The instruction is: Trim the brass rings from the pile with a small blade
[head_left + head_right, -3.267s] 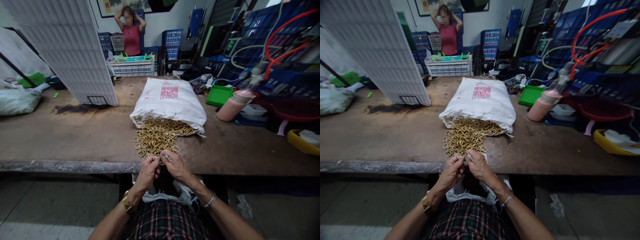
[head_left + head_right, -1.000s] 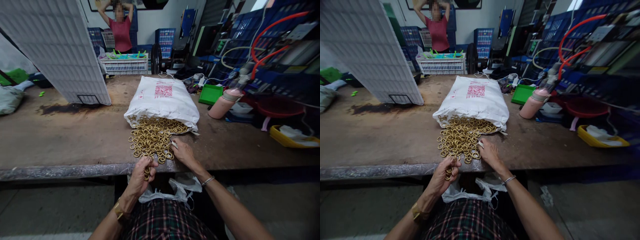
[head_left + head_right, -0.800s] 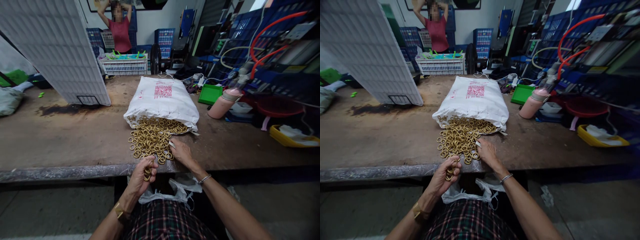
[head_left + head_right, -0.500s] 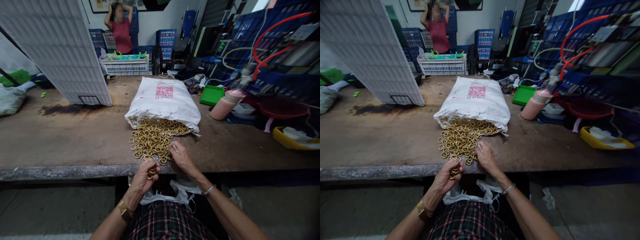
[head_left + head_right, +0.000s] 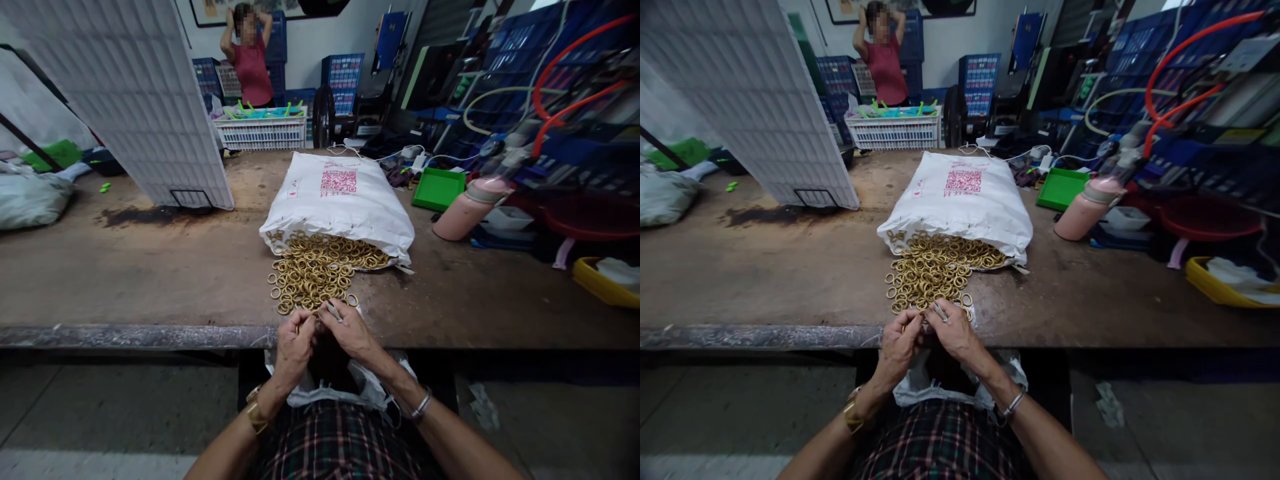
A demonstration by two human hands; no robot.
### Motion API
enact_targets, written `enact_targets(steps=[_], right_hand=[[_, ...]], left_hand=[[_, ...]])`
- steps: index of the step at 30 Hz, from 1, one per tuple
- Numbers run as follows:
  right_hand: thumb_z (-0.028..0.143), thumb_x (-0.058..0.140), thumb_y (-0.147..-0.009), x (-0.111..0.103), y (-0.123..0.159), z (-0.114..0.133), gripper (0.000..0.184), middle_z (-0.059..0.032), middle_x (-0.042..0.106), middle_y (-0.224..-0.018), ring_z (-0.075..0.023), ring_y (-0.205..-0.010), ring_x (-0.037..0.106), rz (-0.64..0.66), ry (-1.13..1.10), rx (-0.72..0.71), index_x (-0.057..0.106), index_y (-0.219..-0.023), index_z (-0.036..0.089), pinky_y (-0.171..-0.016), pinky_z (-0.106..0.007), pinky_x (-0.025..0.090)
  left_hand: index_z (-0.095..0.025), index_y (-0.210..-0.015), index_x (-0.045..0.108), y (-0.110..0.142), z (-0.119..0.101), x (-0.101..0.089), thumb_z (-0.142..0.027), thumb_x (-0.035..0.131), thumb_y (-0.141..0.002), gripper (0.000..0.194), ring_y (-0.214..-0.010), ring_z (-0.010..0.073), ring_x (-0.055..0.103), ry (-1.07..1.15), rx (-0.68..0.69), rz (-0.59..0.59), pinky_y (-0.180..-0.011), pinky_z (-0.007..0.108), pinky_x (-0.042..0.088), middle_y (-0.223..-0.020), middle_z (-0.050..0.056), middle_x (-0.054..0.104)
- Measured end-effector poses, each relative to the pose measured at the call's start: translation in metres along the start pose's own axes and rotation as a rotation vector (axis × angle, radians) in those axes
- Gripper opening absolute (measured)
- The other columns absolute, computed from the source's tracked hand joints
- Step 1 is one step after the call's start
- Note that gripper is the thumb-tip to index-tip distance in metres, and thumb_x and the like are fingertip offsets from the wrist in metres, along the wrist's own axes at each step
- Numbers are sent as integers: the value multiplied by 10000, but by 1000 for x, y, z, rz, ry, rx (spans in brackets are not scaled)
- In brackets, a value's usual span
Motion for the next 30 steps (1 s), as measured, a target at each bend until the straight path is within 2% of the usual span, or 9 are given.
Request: enact_targets(steps=[3, 6, 9, 14, 16, 21, 24, 27, 30], right_hand=[[419, 421, -795, 2, 0, -2, 299, 49, 445, -547, -85, -522, 398, 32, 5, 43, 454, -609, 186, -507, -209, 317], [408, 401, -801, 3, 0, -4, 325, 45, 453, -516, -83, -496, 398, 72, 7, 111, 460, -575, 183, -503, -214, 315], [361, 426, -778, 2, 0, -4, 280, 45, 452, -521, -87, -513, 403, 48, 22, 136, 456, -564, 182, -512, -215, 313], [334, 448, -743, 0, -1, -5, 222, 61, 390, -536, -86, -528, 359, -22, 47, 88, 421, -577, 189, -501, -211, 286], [321, 440, -740, 0, -1, -6, 212, 65, 375, -533, -82, -521, 346, -35, 40, 78, 413, -576, 189, -500, -208, 283], [314, 425, -747, 0, -2, -3, 209, 57, 416, -533, -83, -511, 374, -28, -20, 68, 441, -583, 185, -497, -202, 297], [325, 407, -767, -1, -3, -3, 220, 46, 442, -543, -91, -521, 406, -30, 19, 44, 466, -609, 183, -511, -203, 316], [308, 384, -791, -4, -1, -4, 220, 37, 448, -546, -97, -525, 409, -59, 196, -21, 467, -626, 189, -518, -204, 306], [228, 373, -790, 2, 5, -5, 178, 29, 467, -556, -101, -527, 411, -4, 411, -112, 470, -645, 195, -522, -206, 283]], left_hand=[[-167, -738, 616, 2, -11, 0, -324, 533, -772, 181, -596, 112, 502, -166, 215, 0, -594, 216, 397, -648, 6, 575], [-169, -738, 623, 3, -15, 2, -277, 506, -791, 168, -648, 129, 522, -234, 279, 14, -647, 231, 400, -676, 18, 593], [-165, -732, 612, 2, -14, 2, -295, 518, -781, 168, -592, 111, 497, -205, 210, 29, -582, 213, 387, -654, 6, 575], [-170, -743, 533, 1, 2, 7, -423, 527, -755, 253, -418, 55, 394, -14, -105, 142, -396, 167, 287, -558, -48, 478], [-173, -741, 502, 2, 7, 9, -462, 527, -745, 290, -395, 46, 379, 58, -175, 178, -364, 153, 252, -545, -58, 459], [-171, -725, 458, 5, 9, 12, -465, 564, -723, 313, -390, 28, 365, 252, -199, 230, -351, 133, 222, -545, -65, 454], [-170, -732, 448, 6, 7, 12, -445, 575, -726, 303, -398, 28, 371, 323, -188, 242, -352, 132, 229, -553, -63, 457], [-171, -738, 445, 6, 4, 11, -438, 565, -740, 293, -403, 30, 376, 343, -170, 234, -348, 132, 230, -559, -62, 457], [-171, -732, 445, 3, 2, 9, -447, 563, -739, 301, -406, 29, 377, 327, -146, 219, -347, 131, 230, -565, -62, 456]])
Point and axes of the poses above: each hand's wrist, its own y-axis away from the middle knuckle, its own x-axis out of the palm, z = x × y, the point moved 6 cm from there along -y, towards the middle knuckle
